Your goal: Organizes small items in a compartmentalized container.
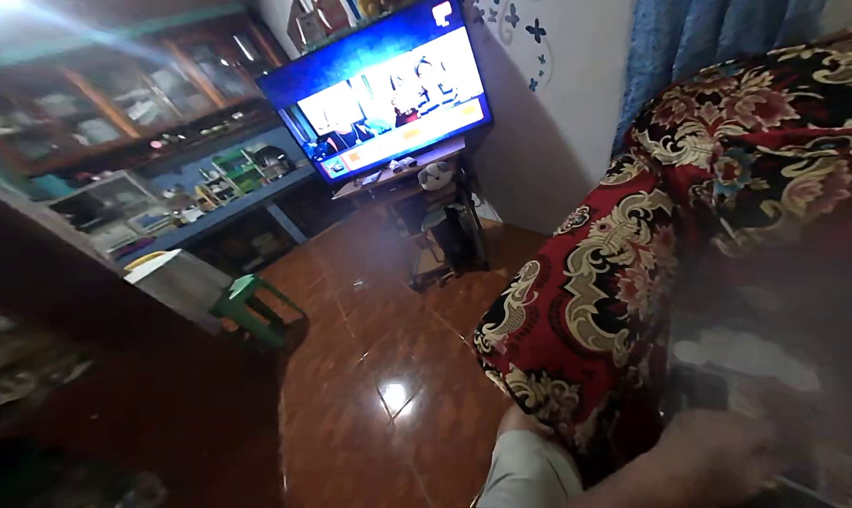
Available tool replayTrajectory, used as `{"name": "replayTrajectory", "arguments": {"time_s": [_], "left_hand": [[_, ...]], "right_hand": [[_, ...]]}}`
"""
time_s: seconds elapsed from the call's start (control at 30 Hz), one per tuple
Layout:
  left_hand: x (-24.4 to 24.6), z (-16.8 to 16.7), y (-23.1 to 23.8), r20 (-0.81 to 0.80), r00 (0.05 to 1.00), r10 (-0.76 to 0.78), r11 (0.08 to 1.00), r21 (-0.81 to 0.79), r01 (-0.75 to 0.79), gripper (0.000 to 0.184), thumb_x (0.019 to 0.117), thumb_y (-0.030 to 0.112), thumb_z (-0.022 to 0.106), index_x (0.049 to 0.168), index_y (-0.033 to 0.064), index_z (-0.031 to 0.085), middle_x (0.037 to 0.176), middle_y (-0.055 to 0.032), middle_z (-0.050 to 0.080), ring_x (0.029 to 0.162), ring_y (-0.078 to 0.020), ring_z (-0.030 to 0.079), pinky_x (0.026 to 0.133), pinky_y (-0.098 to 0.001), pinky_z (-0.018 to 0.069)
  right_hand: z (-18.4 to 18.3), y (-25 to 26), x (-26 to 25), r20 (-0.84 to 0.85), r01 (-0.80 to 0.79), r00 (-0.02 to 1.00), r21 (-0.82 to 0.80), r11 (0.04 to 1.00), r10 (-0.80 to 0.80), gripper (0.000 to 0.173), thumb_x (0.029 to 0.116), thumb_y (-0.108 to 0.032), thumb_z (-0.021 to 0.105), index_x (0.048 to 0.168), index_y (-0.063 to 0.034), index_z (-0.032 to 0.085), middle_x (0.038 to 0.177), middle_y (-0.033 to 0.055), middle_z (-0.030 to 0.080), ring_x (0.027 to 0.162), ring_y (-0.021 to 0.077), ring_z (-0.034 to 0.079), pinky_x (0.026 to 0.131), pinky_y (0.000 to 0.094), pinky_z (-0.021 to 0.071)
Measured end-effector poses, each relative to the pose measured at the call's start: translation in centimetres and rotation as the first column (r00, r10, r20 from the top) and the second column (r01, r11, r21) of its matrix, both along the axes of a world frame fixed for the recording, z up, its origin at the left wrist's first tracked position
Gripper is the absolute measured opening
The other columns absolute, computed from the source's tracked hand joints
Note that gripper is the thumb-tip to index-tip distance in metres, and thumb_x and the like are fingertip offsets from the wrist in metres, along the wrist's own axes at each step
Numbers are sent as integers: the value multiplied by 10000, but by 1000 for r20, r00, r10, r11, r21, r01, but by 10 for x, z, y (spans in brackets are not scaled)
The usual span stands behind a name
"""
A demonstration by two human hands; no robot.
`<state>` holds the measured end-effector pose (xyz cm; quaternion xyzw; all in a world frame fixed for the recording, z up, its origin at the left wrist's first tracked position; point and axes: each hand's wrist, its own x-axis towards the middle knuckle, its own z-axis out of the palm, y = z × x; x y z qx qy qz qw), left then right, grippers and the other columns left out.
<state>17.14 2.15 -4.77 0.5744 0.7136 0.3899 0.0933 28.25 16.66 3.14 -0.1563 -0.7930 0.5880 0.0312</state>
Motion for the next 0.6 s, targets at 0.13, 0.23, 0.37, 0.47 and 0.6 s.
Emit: {"name": "replayTrajectory", "arguments": {"time_s": [0.13,0.23,0.37,0.47,0.6], "left_hand": [[-9,1,-1,24,995,96,995,14,-96,175,984,31,609,1087,-71,707,1009,-196,735,946,-295,732,903,-465,582],[-15,10,-7,191,978,79,996,-51,-70,196,1001,69,605,1118,-63,691,970,-169,734,873,-230,723,849,-410,588],[-36,13,-14,316,949,-2,984,-171,59,380,981,106,660,1322,-37,571,1128,-146,726,1015,-208,722,937,-402,578],[-53,14,-26,215,968,132,956,-284,-67,516,933,124,730,1391,-15,539,1256,-150,685,1119,-241,686,980,-422,555],[-65,13,-33,98,939,330,855,-453,-253,448,974,95,662,1400,8,556,1355,-184,618,1153,-272,661,1020,-424,526]], "right_hand": [[-61,6,-14,-140,-230,956,194,954,259,583,893,-127,757,1393,87,549,1133,256,704,936,325,716,867,521,577],[-61,10,-11,52,-137,990,273,952,127,186,965,-105,687,1102,12,734,841,167,729,685,283,706,676,492,607],[-45,24,-4,-35,-29,999,226,974,38,196,1033,-130,589,1034,-18,750,770,61,709,610,113,650,613,307,580],[-49,38,-3,-177,127,980,206,970,-91,220,1045,-154,553,1049,-49,747,757,7,697,580,46,618,572,240,555],[-50,48,-2,-220,228,957,175,958,-187,239,1059,-180,540,1063,-52,742,789,-2,702,592,14,608,576,200,538]]}}
